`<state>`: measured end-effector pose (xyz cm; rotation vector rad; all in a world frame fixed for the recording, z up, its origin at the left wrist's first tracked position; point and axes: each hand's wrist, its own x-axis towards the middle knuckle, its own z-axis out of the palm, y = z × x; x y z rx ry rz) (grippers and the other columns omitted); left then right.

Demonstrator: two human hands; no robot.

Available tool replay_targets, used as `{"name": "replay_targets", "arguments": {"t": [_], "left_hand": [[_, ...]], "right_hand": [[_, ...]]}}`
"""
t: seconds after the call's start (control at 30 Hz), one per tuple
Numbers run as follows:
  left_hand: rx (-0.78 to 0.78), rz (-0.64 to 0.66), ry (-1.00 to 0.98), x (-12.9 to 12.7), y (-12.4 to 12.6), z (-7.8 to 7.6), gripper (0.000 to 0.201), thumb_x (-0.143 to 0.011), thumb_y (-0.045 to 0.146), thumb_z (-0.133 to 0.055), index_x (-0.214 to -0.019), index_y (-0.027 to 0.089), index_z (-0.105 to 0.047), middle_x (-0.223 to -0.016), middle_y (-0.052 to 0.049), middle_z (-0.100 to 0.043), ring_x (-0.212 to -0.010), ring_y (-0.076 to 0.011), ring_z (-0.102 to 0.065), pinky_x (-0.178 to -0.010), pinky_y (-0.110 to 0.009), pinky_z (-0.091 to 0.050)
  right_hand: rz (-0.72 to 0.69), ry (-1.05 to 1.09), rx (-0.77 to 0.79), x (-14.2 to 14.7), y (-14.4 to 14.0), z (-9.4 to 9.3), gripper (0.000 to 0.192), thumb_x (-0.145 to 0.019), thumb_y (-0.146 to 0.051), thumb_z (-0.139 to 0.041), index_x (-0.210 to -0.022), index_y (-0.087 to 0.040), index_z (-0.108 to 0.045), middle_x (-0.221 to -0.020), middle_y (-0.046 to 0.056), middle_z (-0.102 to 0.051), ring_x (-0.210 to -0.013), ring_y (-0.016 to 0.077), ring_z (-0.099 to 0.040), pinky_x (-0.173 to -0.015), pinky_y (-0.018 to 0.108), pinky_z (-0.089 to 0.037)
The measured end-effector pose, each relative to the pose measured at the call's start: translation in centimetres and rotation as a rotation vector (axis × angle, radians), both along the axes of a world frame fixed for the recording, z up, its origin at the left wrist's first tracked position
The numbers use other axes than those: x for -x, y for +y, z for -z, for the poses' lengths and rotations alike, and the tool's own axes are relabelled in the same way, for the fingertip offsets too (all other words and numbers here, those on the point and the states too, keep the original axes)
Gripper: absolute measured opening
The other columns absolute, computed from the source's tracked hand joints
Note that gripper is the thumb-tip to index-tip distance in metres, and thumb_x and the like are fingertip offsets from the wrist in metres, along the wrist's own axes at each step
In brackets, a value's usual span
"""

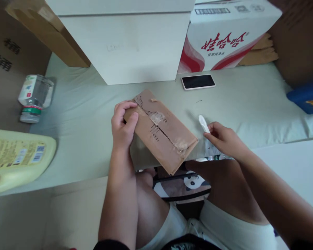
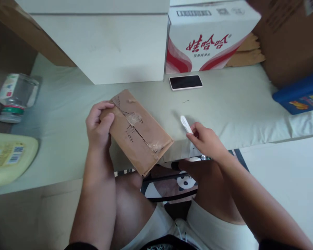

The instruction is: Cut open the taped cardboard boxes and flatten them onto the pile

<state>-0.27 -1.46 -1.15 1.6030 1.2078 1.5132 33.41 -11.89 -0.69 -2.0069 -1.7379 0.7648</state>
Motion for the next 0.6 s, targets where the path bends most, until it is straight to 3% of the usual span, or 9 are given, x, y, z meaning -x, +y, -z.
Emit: {"name": "replay_targets", "arguments": {"t": [0.1, 0.23, 0.37, 0.6], "left_hand": [[0.011, 0.009, -0.011, -0.1, -0.1, -0.2, 0.020, -0.080, 0.033, -0.068, -0.097, 0.025, -0.073, -0.109, -0.005, -0.069, -0.111, -0.0260, -0.063, -0.109, -0.041, -0.047], [-0.003, 0.009, -0.009, -0.2, -0.1, -0.2, 0.019, -0.080, 0.031, -0.067, -0.097, 0.025, -0.073, -0.108, -0.005, -0.070, -0.108, -0.0255, -0.064, -0.107, -0.040, -0.048], [-0.010, 0.012, -0.008, -0.3, -0.2, -0.2, 0.016, -0.083, 0.030, -0.067, -0.097, 0.025, -0.073, -0.108, -0.005, -0.070, -0.108, -0.0256, -0.064, -0.107, -0.041, -0.048], [0.014, 0.021, -0.021, -0.3, -0.4, -0.4, 0.017, -0.082, 0.027, -0.067, -0.097, 0.025, -0.074, -0.106, -0.004, -0.069, -0.107, -0.0247, -0.065, -0.107, -0.040, -0.049]], "right_hand": [[0.087, 0.542, -0.214, 0.5, -1.7, -2.6, 0.034, -0.087, -0.048, -0.074, -0.111, -0.025, -0.064, -0.086, 0.003, -0.076, -0.072, 0.0205, -0.072, -0.069, 0.038, -0.060], [0.173, 0.835, -0.484, 3.6, -3.1, -6.0, 0.019, -0.089, -0.037, -0.076, -0.106, -0.034, -0.067, -0.101, 0.000, -0.078, -0.092, 0.0229, -0.078, -0.093, 0.048, -0.064], [0.045, 0.821, -0.620, 7.2, -3.5, -6.9, 0.015, -0.093, -0.030, -0.072, -0.098, -0.035, -0.059, -0.107, -0.004, -0.078, -0.107, 0.0230, -0.077, -0.104, 0.052, -0.061], [-0.164, 0.699, -0.510, 7.8, -3.8, -5.8, 0.015, -0.096, -0.024, -0.067, -0.089, -0.029, -0.056, -0.099, 0.000, -0.081, -0.107, 0.0252, -0.079, -0.099, 0.053, -0.065]]}}
